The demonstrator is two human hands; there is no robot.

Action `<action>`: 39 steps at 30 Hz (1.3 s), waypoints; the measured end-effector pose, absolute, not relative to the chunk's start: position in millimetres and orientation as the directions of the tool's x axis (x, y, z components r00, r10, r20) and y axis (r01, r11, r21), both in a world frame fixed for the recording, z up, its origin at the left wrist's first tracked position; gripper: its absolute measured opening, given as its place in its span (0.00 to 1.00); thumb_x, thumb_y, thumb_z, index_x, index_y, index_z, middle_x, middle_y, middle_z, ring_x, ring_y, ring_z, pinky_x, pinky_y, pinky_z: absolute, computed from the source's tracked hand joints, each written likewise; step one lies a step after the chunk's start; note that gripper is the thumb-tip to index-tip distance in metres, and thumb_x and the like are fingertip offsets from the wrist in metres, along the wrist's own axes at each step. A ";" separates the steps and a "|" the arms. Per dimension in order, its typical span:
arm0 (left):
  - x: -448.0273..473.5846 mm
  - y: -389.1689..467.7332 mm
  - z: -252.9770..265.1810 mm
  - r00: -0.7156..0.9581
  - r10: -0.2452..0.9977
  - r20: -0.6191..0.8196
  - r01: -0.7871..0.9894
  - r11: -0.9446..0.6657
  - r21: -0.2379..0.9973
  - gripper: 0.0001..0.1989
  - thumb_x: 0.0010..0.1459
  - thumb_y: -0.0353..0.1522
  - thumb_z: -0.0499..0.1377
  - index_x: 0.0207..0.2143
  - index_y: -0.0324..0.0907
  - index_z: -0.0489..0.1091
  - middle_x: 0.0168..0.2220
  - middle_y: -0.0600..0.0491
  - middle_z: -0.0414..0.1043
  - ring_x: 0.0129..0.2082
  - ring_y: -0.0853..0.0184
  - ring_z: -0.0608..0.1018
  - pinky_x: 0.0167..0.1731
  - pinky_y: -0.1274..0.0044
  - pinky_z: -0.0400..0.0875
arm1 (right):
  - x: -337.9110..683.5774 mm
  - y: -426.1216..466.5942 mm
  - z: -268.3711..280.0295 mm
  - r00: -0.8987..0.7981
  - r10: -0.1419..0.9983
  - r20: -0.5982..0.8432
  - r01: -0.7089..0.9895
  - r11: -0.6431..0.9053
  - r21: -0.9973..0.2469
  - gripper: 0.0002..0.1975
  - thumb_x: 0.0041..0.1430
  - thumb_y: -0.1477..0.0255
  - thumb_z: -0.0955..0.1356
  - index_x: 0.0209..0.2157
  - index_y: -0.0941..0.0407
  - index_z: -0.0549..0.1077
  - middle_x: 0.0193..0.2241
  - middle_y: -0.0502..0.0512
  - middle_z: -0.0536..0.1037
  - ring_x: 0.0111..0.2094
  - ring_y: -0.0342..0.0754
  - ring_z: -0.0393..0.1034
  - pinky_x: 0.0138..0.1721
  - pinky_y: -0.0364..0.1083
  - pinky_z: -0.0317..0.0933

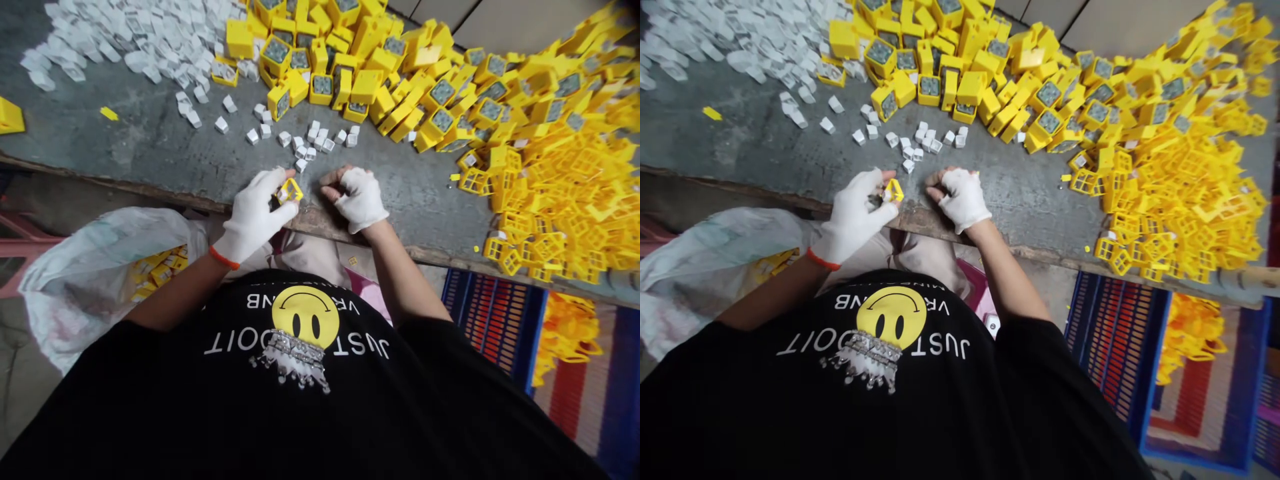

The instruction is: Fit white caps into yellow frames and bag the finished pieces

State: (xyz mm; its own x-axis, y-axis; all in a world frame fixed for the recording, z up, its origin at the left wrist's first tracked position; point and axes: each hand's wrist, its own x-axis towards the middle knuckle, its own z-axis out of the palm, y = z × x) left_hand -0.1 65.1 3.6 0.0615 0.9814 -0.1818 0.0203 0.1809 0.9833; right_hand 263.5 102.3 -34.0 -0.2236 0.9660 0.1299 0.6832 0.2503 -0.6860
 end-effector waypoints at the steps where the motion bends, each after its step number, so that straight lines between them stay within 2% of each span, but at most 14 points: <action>1: 1.0 69.6 5.1 0.087 0.989 -0.116 0.110 0.106 0.988 0.27 0.51 0.26 0.76 0.56 0.44 0.85 0.62 0.44 0.81 0.73 0.45 0.75 0.73 0.63 0.73 | 263.4 96.8 -39.5 -0.175 0.977 0.125 0.661 0.210 -0.720 0.06 0.65 0.64 0.78 0.41 0.51 0.85 0.43 0.57 0.89 0.49 0.62 0.82 0.66 0.69 0.73; 3: 3.0 74.6 8.2 0.155 0.987 -0.027 0.254 -0.014 0.967 0.30 0.51 0.26 0.75 0.58 0.44 0.85 0.64 0.42 0.80 0.78 0.40 0.68 0.83 0.57 0.59 | 261.8 88.8 -47.4 -0.097 0.988 0.123 0.558 0.156 -0.815 0.09 0.66 0.63 0.77 0.43 0.51 0.85 0.46 0.57 0.90 0.50 0.59 0.83 0.64 0.65 0.76; 6: 5.2 69.8 14.7 0.214 0.977 -0.001 0.343 -0.075 0.936 0.26 0.55 0.29 0.75 0.57 0.46 0.84 0.63 0.41 0.80 0.80 0.36 0.61 0.87 0.53 0.48 | 251.8 79.7 -47.5 -0.141 0.987 0.076 0.298 0.116 -0.948 0.23 0.64 0.50 0.80 0.51 0.51 0.84 0.46 0.55 0.89 0.45 0.54 0.82 0.54 0.56 0.80; 9: 5.1 52.5 24.3 0.248 0.969 -0.016 0.376 -0.081 0.923 0.24 0.52 0.31 0.78 0.52 0.46 0.84 0.62 0.41 0.80 0.80 0.33 0.63 0.85 0.48 0.51 | 235.9 69.7 -39.4 -0.290 0.957 -0.014 0.071 0.007 -0.997 0.40 0.57 0.37 0.83 0.56 0.52 0.82 0.41 0.52 0.87 0.38 0.49 0.80 0.43 0.49 0.80; 11: 2.3 38.4 29.5 0.215 0.976 -0.042 0.325 -0.031 0.945 0.24 0.52 0.31 0.80 0.52 0.47 0.84 0.60 0.42 0.82 0.74 0.37 0.73 0.79 0.51 0.67 | 227.7 61.3 -33.9 -0.331 0.942 -0.050 0.003 -0.052 -0.999 0.43 0.56 0.33 0.82 0.56 0.53 0.81 0.39 0.51 0.86 0.37 0.49 0.81 0.42 0.48 0.80; 13: -2.7 26.0 30.3 0.157 0.972 -0.175 0.190 0.144 0.971 0.17 0.58 0.35 0.78 0.49 0.46 0.84 0.52 0.43 0.84 0.58 0.46 0.84 0.60 0.59 0.83 | 223.3 51.7 -30.1 -0.326 0.943 -0.069 -0.003 -0.074 -0.997 0.41 0.59 0.34 0.81 0.55 0.53 0.82 0.39 0.52 0.86 0.38 0.49 0.82 0.45 0.49 0.81; 15: -8.3 16.8 25.5 0.169 0.908 -0.384 0.044 0.382 0.923 0.09 0.64 0.38 0.74 0.42 0.42 0.83 0.40 0.44 0.84 0.40 0.56 0.84 0.40 0.67 0.84 | 221.5 42.8 -28.0 -0.325 0.943 -0.071 0.045 -0.060 -0.997 0.36 0.62 0.38 0.81 0.56 0.53 0.83 0.40 0.53 0.87 0.39 0.49 0.82 0.48 0.50 0.81; 17: -12.7 10.4 16.9 0.227 0.834 -0.502 -0.060 0.527 0.848 0.09 0.64 0.37 0.73 0.37 0.41 0.81 0.34 0.46 0.82 0.34 0.61 0.82 0.32 0.71 0.80 | 221.3 37.3 -27.1 -0.360 0.930 -0.072 0.099 -0.039 -0.994 0.32 0.65 0.42 0.80 0.56 0.53 0.84 0.40 0.52 0.88 0.39 0.49 0.82 0.49 0.50 0.81; 21: -16.4 2.2 2.7 0.185 0.879 -0.439 -0.247 0.474 0.845 0.07 0.61 0.33 0.76 0.38 0.43 0.83 0.46 0.49 0.88 0.43 0.61 0.84 0.42 0.71 0.83 | 228.6 47.0 -27.7 -0.480 0.872 -0.096 0.133 -0.036 -0.991 0.31 0.66 0.45 0.80 0.60 0.51 0.83 0.43 0.53 0.89 0.43 0.52 0.85 0.50 0.52 0.82; 23: -17.9 0.5 1.8 0.147 0.900 -0.410 -0.330 0.435 0.838 0.08 0.61 0.33 0.76 0.38 0.43 0.81 0.51 0.50 0.89 0.49 0.60 0.84 0.50 0.70 0.83 | 235.2 63.9 -28.8 -0.413 0.910 -0.043 0.254 0.070 -0.965 0.30 0.68 0.49 0.79 0.63 0.51 0.82 0.48 0.56 0.89 0.47 0.55 0.85 0.53 0.56 0.82; 27: -24.4 2.5 6.9 0.183 0.869 -0.460 -0.433 0.492 0.755 0.14 0.64 0.39 0.78 0.39 0.46 0.75 0.52 0.50 0.89 0.57 0.51 0.84 0.48 0.67 0.82 | 236.8 108.7 -33.0 -0.308 0.949 0.063 0.716 0.275 -0.641 0.21 0.68 0.66 0.79 0.60 0.53 0.82 0.57 0.64 0.86 0.62 0.68 0.80 0.68 0.70 0.73; 30: -28.1 5.3 7.0 0.216 0.823 -0.526 -0.456 0.561 0.691 0.17 0.64 0.47 0.78 0.42 0.52 0.75 0.49 0.54 0.90 0.58 0.47 0.83 0.41 0.67 0.79 | 225.7 130.1 -35.8 -0.394 0.919 -0.007 0.815 0.346 -0.465 0.16 0.67 0.72 0.77 0.55 0.53 0.82 0.57 0.65 0.85 0.64 0.72 0.78 0.72 0.76 0.65; 34: -26.7 6.1 0.9 0.211 0.799 -0.563 -0.490 0.585 0.646 0.20 0.68 0.55 0.74 0.44 0.51 0.77 0.50 0.52 0.89 0.52 0.47 0.84 0.38 0.67 0.73 | 217.0 117.3 -27.4 -0.422 0.903 0.081 0.697 0.380 -0.607 0.09 0.72 0.68 0.75 0.51 0.52 0.81 0.51 0.63 0.85 0.56 0.65 0.79 0.70 0.72 0.69; 39: -17.5 8.2 -2.5 0.250 0.773 -0.583 -0.554 0.608 0.569 0.14 0.81 0.46 0.64 0.45 0.47 0.76 0.47 0.49 0.88 0.40 0.59 0.82 0.33 0.72 0.70 | 217.5 69.6 -5.4 -0.461 0.831 0.312 0.271 0.467 -0.842 0.15 0.77 0.56 0.74 0.55 0.49 0.84 0.49 0.58 0.86 0.50 0.56 0.80 0.61 0.61 0.77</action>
State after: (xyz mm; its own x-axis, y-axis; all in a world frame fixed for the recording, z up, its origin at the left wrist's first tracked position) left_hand -17.5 8.2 -2.5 0.2495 0.7733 -0.5829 -0.5539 0.6077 0.5691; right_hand 217.5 69.6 -5.4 -0.4607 0.8307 0.3125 0.2711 0.4669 -0.8417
